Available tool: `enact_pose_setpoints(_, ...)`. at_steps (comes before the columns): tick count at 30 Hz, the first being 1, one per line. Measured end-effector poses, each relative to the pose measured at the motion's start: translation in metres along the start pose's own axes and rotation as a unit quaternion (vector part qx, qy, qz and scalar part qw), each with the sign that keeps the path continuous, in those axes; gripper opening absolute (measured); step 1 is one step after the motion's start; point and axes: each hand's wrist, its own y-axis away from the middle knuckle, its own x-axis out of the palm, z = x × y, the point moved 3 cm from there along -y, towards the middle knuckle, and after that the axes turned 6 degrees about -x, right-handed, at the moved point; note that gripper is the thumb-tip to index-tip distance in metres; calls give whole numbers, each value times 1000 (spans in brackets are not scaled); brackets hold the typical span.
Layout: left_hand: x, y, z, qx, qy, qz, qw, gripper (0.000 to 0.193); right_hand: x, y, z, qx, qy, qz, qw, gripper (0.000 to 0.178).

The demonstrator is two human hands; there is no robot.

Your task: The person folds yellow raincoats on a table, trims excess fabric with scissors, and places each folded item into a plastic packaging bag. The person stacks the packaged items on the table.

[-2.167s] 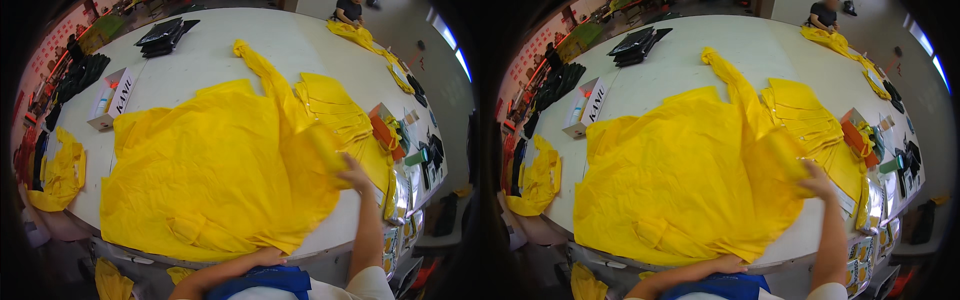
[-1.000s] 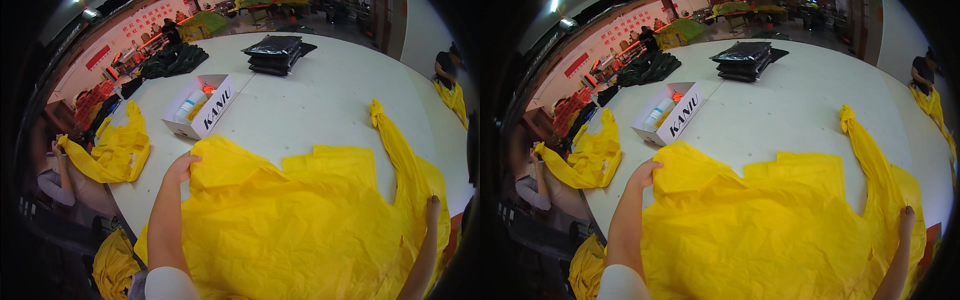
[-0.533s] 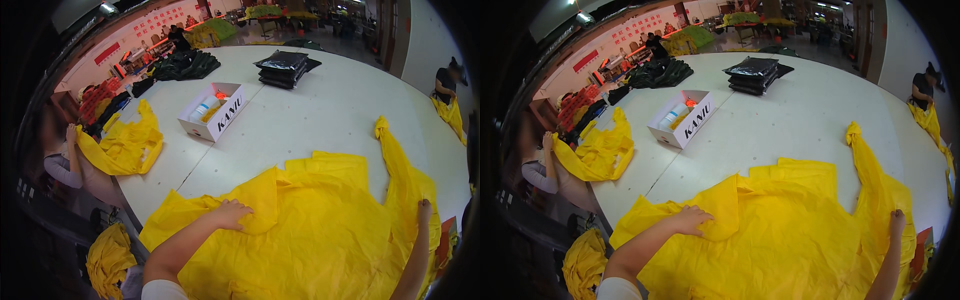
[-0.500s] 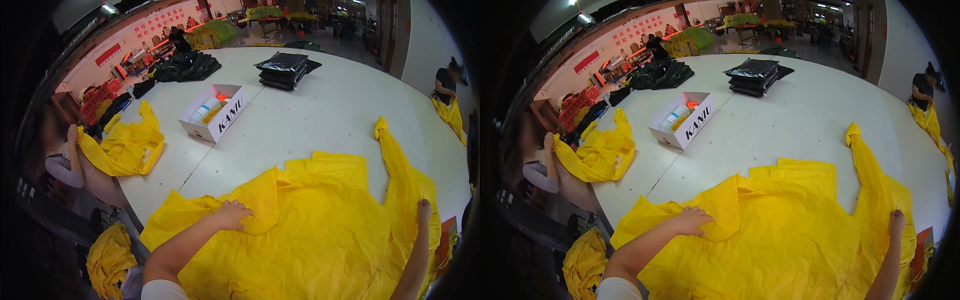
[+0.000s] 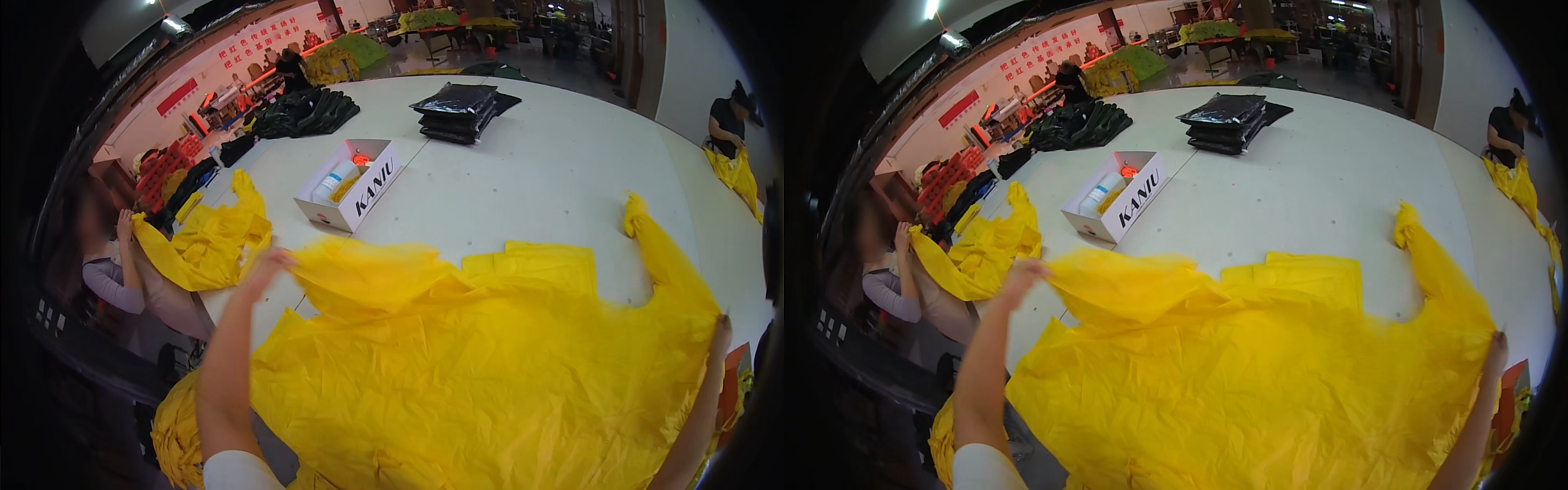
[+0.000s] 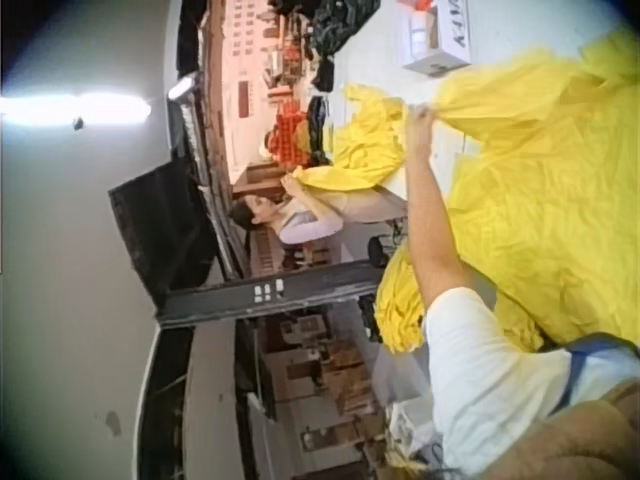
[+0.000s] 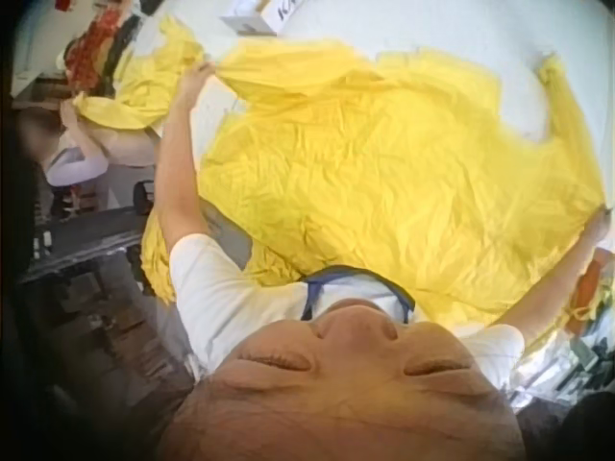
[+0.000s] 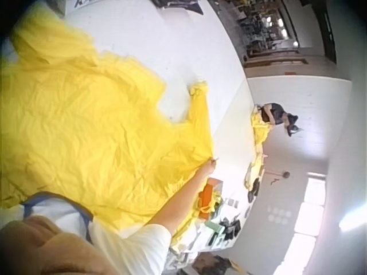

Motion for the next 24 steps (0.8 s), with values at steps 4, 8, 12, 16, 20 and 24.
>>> enact_pose_setpoints(4, -98, -19, 1, -140, 86, -192, 968, 23, -48, -34, -89, 120, -78, -41, 989, 46)
enact_pose_setpoints(8, -75, -69, -23, -89, 162, -231, 955, 28, -26, -45, -103, 105, -247, -149, 952, 38)
enact_pose_setpoints(12, -3, -104, -71, 63, 218, -166, 960, 50, 18, -46, -95, 169, -296, -164, 926, 37)
enact_pose_setpoints(16, 84, -98, -74, 107, 134, -62, 983, 79, -18, -17, -121, 131, -243, -112, 955, 47)
enact_pose_setpoints(20, 29, -37, 80, 76, -74, -159, 982, 86, 7, 77, -26, 88, -300, -5, 950, 53)
enact_pose_setpoints(24, 8, 38, 219, -81, -303, -158, 936, 91, -19, 232, 48, -19, -87, 61, 994, 43)
